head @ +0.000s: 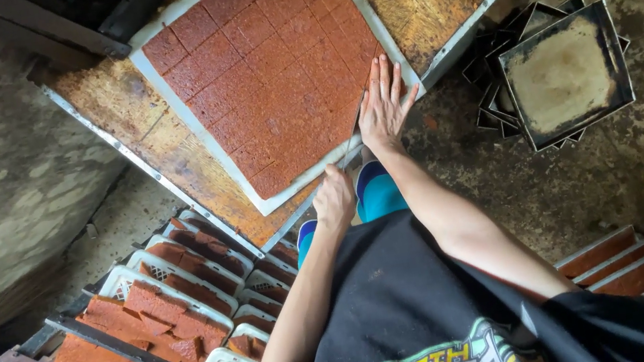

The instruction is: Using a long knife to cut a large sheet of thin bread into small uniform squares on a wooden workbench.

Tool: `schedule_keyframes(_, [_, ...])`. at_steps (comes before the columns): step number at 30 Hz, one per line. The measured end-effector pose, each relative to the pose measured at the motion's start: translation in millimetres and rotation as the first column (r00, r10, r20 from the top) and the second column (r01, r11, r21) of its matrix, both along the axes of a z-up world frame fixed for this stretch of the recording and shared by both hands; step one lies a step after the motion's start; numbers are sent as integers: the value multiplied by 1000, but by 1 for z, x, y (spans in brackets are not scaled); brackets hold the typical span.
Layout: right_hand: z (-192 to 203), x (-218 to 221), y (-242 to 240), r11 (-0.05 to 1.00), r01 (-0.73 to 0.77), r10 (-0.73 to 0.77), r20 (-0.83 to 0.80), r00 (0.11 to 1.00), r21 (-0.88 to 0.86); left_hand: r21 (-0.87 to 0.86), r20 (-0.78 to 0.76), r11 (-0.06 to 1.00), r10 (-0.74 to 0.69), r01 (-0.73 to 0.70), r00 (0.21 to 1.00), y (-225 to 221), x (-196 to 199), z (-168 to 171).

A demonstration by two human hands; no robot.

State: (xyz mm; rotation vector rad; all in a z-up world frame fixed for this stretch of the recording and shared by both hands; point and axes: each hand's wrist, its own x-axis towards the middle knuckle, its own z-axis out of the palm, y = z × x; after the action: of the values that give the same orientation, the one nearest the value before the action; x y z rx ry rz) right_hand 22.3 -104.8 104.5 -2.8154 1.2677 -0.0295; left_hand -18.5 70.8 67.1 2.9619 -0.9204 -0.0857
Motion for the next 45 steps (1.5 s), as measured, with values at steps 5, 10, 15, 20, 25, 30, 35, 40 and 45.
schedule_keyframes(5, [0, -4, 1, 1000, -1, 2, 30, 1000, -31, 55, -260, 998, 56, -43, 964, 20, -7, 19])
schedule_keyframes(10, [-4, -5, 1, 1000, -5, 6, 36, 999, -20, 110, -431, 992, 105, -63, 896, 50, -16, 23])
schedule_keyframes(15, [1, -3, 1, 999, 1, -3, 49, 999, 44, 207, -617, 976, 188, -73, 764, 61, -7, 61])
schedule_keyframes(20, [0, -5, 0, 996, -12, 8, 54, 998, 83, 192, -614, 980, 160, -50, 773, 37, -2, 38])
schedule_keyframes(25, [-7, -9, -4, 989, -10, 4, 45, 999, 144, 92, -635, 995, 82, -30, 768, 13, 25, 57])
schedule_keyframes(30, [-16, -22, -20, 886, -145, 43, 234, 971, 440, -30, -636, 936, 254, -352, 729, 56, 46, 106])
schedule_keyframes(35, [11, -25, -25, 860, -262, 228, 129, 965, 438, 97, -557, 849, 479, -520, 678, 109, 67, 84])
schedule_keyframes(40, [28, -24, -24, 845, -290, 283, 84, 955, 450, 97, -547, 836, 499, -541, 673, 103, 88, 55])
schedule_keyframes(45, [37, -18, -20, 873, -288, 288, 59, 956, 395, 151, -496, 870, 478, -470, 725, 99, 92, 44])
